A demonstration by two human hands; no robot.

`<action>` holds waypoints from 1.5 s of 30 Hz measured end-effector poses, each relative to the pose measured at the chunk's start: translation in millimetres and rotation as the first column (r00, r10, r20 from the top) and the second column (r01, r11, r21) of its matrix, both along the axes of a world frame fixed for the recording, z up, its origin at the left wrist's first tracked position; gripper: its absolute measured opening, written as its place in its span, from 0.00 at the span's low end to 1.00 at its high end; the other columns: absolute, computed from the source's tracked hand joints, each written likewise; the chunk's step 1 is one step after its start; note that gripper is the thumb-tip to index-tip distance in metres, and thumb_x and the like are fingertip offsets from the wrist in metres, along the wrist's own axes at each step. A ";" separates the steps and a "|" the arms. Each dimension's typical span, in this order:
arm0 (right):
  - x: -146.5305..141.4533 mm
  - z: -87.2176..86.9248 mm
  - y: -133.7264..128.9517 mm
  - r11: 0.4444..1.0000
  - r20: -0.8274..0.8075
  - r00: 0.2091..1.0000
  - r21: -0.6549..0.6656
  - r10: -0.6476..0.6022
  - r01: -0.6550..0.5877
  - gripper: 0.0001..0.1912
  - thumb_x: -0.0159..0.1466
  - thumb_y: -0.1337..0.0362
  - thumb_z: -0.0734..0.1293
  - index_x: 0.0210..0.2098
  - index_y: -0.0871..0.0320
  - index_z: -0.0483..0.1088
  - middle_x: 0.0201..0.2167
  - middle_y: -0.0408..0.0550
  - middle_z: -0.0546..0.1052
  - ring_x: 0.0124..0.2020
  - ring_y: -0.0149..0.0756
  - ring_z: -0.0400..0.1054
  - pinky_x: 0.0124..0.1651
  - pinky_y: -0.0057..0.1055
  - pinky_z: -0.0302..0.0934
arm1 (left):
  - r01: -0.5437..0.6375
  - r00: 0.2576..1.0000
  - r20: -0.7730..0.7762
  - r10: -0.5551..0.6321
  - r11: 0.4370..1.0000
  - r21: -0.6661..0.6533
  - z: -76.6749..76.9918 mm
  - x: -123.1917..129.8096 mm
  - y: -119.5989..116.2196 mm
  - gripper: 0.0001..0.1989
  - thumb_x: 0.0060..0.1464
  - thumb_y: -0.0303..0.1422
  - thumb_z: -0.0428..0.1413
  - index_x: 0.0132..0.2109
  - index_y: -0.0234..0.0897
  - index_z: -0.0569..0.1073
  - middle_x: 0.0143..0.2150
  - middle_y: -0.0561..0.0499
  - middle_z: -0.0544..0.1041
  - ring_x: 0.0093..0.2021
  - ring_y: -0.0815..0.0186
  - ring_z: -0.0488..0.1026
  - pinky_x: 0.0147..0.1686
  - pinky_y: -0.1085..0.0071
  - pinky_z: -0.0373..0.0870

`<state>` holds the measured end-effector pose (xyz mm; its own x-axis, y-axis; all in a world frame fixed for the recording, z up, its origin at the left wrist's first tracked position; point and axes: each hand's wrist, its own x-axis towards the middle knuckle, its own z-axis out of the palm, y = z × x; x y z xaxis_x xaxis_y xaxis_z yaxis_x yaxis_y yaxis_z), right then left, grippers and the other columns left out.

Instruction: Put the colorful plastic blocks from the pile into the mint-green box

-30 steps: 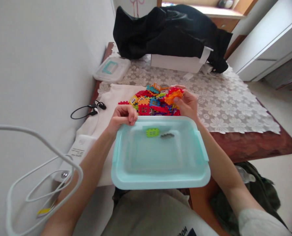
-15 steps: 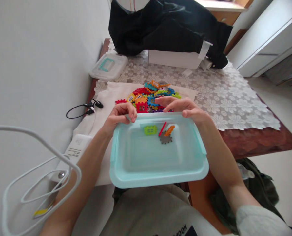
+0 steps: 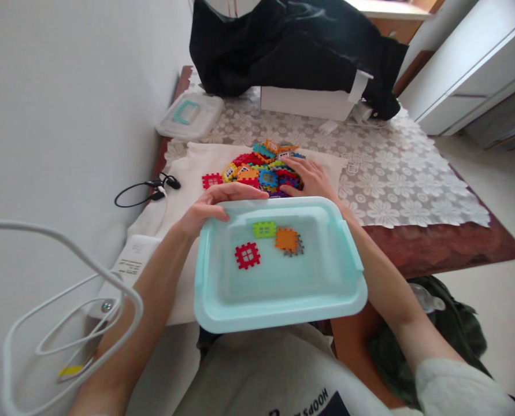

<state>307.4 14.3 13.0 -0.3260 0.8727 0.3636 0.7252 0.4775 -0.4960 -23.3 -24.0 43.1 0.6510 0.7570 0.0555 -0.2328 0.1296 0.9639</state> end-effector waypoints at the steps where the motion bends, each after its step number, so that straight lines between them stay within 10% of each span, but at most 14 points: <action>1: -1.0 -1.1 0.1 1.000 -0.004 1.000 -0.002 -0.004 0.004 0.33 0.69 0.54 0.76 0.72 0.47 0.74 0.72 0.53 0.77 0.75 0.60 0.69 0.81 0.61 0.58 | -0.005 1.000 -0.006 0.005 1.000 0.003 0.0 0.5 0.2 0.32 0.45 0.38 0.69 0.59 0.37 0.89 0.63 0.35 0.86 0.64 0.37 0.82 0.59 0.54 0.80; 9: -2.3 3.1 1.1 0.997 -0.146 0.987 0.018 -0.069 0.072 0.15 0.71 0.58 0.71 0.55 0.49 0.84 0.56 0.52 0.85 0.60 0.53 0.79 0.69 0.50 0.72 | 0.014 1.000 -0.028 -0.014 1.000 0.020 1.0 1.0 0.7 0.32 0.45 0.36 0.66 0.60 0.38 0.89 0.64 0.38 0.85 0.66 0.39 0.81 0.63 0.53 0.79; 21: -0.9 -0.8 2.2 0.992 -0.136 0.987 0.089 -0.082 0.094 0.13 0.76 0.56 0.69 0.53 0.49 0.85 0.51 0.53 0.85 0.55 0.48 0.80 0.64 0.43 0.73 | 0.003 1.000 -0.015 -0.003 1.000 -0.013 0.9 3.0 -0.6 0.34 0.46 0.37 0.66 0.61 0.33 0.88 0.65 0.34 0.84 0.64 0.41 0.82 0.59 0.59 0.80; 34: -4.3 -23.4 9.6 0.994 -0.237 0.971 0.104 -0.012 0.037 0.10 0.65 0.65 0.75 0.43 0.50 0.71 0.55 0.51 0.86 0.58 0.52 0.79 0.66 0.54 0.72 | 0.056 0.997 0.047 -0.054 0.998 -0.028 -3.4 3.3 0.8 0.35 0.43 0.34 0.64 0.62 0.35 0.88 0.61 0.37 0.87 0.60 0.41 0.85 0.58 0.57 0.82; 45: -6.4 -18.8 7.4 0.974 -0.233 0.971 0.225 0.049 0.004 0.12 0.74 0.60 0.69 0.54 0.50 0.82 0.54 0.52 0.88 0.58 0.52 0.81 0.66 0.50 0.74 | -0.028 0.999 0.044 0.027 1.000 0.014 2.1 8.3 1.1 0.30 0.43 0.35 0.66 0.55 0.34 0.90 0.57 0.37 0.88 0.59 0.43 0.85 0.58 0.58 0.82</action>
